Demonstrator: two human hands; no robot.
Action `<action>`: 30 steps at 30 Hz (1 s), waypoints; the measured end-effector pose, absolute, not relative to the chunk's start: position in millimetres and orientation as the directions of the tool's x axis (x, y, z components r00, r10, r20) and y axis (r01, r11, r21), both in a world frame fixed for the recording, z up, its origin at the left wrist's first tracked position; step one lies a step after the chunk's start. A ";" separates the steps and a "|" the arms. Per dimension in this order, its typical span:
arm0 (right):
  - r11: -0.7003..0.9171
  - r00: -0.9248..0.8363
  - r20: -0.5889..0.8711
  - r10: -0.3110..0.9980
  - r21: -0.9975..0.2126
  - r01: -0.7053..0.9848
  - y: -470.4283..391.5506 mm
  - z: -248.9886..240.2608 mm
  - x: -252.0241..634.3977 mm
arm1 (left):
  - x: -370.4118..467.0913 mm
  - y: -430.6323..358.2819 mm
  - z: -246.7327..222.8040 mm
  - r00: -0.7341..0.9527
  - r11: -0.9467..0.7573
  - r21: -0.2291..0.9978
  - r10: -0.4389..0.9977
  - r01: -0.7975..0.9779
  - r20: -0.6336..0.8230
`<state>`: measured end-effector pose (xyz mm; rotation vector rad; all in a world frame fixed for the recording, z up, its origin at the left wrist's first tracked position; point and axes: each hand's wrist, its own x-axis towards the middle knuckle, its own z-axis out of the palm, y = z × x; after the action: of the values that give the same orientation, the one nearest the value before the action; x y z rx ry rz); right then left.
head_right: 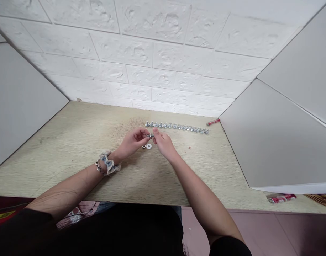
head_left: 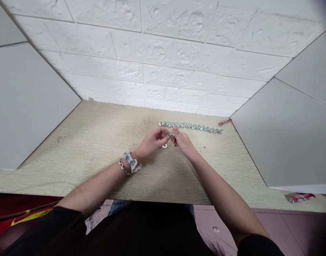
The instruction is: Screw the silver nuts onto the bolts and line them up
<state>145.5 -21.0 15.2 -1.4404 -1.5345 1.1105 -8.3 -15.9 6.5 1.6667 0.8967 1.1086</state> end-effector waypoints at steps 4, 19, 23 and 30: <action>-0.012 -0.164 -0.069 0.984 -0.945 0.326 -21.4 14.3 143.7 | -7.6 -18.1 9.9 0.376 -0.347 0.934 0.880 0.091 0.290; 0.146 -0.173 0.097 0.980 -0.942 0.302 -20.4 13.8 142.2 | -8.2 -12.2 6.2 0.371 -0.267 0.963 0.899 0.046 0.232; 0.164 -0.216 0.107 0.970 -0.949 0.269 -18.4 8.9 144.4 | -8.8 -9.5 8.1 0.361 -0.223 0.975 0.910 0.009 0.205; 0.213 -0.259 0.143 0.955 -0.940 0.268 -18.6 10.5 146.4 | -9.6 -9.1 14.9 0.322 -0.077 0.996 0.943 -0.038 0.086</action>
<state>146.4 -18.6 10.5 -1.1582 -1.6880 1.0840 -9.6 -9.1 14.9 1.3888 0.9046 1.0312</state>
